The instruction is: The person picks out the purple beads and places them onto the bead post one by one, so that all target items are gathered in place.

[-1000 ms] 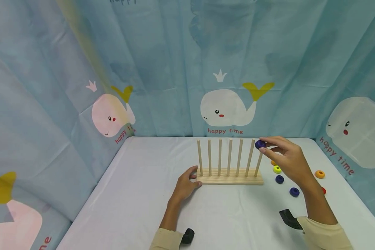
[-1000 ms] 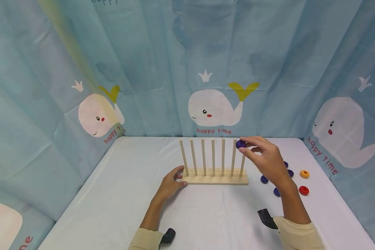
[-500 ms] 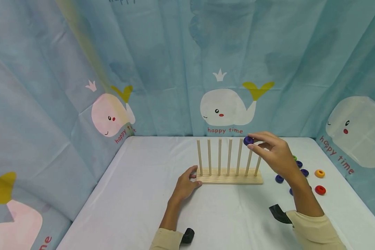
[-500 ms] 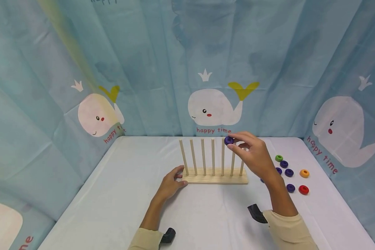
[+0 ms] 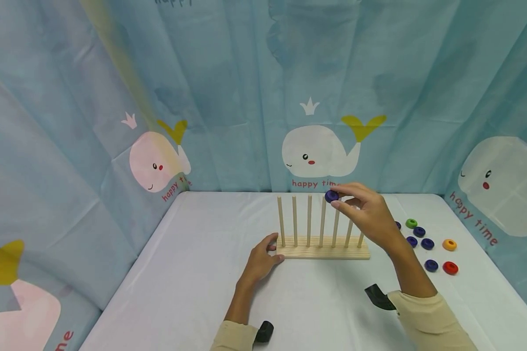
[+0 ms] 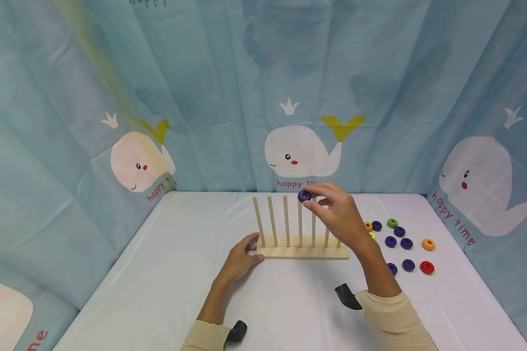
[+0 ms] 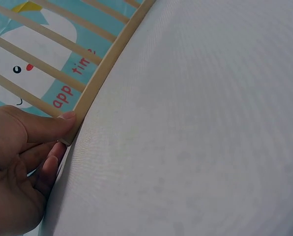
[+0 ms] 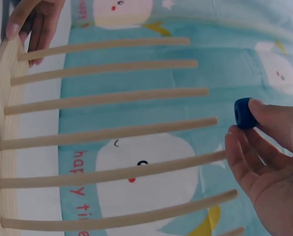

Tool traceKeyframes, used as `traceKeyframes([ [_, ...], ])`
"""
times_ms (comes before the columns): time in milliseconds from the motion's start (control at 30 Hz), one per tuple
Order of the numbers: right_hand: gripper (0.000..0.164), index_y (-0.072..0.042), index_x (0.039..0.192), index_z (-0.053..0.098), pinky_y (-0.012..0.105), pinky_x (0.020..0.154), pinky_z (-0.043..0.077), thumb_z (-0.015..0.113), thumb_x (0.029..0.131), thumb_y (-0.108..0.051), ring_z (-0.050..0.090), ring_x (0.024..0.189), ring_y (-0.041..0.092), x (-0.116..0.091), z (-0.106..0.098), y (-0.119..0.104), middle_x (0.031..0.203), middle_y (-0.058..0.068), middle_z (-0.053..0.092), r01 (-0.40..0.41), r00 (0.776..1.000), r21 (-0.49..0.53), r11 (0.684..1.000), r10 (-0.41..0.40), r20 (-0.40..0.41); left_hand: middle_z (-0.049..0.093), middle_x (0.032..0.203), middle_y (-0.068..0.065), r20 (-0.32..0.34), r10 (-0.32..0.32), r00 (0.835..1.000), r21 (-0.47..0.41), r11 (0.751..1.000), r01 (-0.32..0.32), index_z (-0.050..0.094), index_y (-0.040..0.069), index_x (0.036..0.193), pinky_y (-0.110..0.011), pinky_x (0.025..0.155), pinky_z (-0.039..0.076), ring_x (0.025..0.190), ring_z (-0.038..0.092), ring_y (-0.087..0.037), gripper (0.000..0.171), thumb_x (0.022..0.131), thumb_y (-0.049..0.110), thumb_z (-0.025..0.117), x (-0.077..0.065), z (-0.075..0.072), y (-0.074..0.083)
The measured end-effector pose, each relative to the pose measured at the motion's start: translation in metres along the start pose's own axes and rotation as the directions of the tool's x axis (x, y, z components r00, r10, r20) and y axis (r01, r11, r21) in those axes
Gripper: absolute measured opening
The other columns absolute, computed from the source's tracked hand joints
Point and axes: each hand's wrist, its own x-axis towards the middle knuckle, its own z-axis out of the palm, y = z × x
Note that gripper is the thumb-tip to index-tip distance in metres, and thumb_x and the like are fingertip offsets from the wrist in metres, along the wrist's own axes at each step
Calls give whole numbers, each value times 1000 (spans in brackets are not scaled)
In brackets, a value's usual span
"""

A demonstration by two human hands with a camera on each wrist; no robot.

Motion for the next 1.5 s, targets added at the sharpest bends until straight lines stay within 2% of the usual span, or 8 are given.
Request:
traceKeyframes([
  [333,35,-4,132,73,15,90,55,77,97,-6,69,105,8,10,17,-8,129,9,69,-14,999,18,1000,14,31,69,128,-12,-2,-7,1000,0,1000,7,54,12,155,-53,104,48,120,63,-29,70,91,10,82,-1,-1,0],
  [633,36,-5,133,72,15,92,54,76,98,-7,69,108,19,19,28,-11,127,8,70,29,998,27,999,-30,56,69,129,-11,0,-9,1000,1,1000,9,53,13,155,-54,105,48,121,63,-29,70,92,10,81,-2,-1,2],
  [867,35,-5,132,72,16,91,54,77,97,-8,70,107,20,26,34,-11,122,4,72,55,997,19,998,-56,59,70,127,-11,2,2,1000,9,1000,-2,53,13,155,-55,105,48,121,64,-30,69,92,10,81,-1,-1,1],
  [1133,36,-7,132,73,23,87,51,79,97,-12,68,109,24,33,42,-13,120,4,74,40,997,-18,999,-39,66,70,127,-11,0,-9,1000,2,1000,9,54,14,155,-58,108,46,122,63,-31,69,92,11,81,-2,0,0],
  [1267,37,-8,133,73,35,85,52,78,97,-14,67,113,26,35,47,-15,123,4,74,16,996,-10,1000,-15,86,70,127,-11,0,-4,1000,-3,1000,4,53,13,155,-58,109,46,123,63,-32,69,92,11,81,-2,-1,1],
  [1367,38,-8,133,73,41,91,55,79,97,-13,68,117,25,37,50,-17,127,5,74,15,995,-4,1000,-15,95,70,128,-12,3,-2,1000,-3,1000,2,53,13,156,-58,109,46,123,63,-32,69,92,10,80,-2,-1,1],
  [1500,38,-7,133,73,44,96,56,80,96,-13,69,119,25,40,55,-16,131,7,74,37,994,-6,999,-36,103,70,128,-12,6,6,1000,0,1000,-6,53,13,156,-58,108,46,123,63,-32,69,92,10,81,-2,-1,0],
])
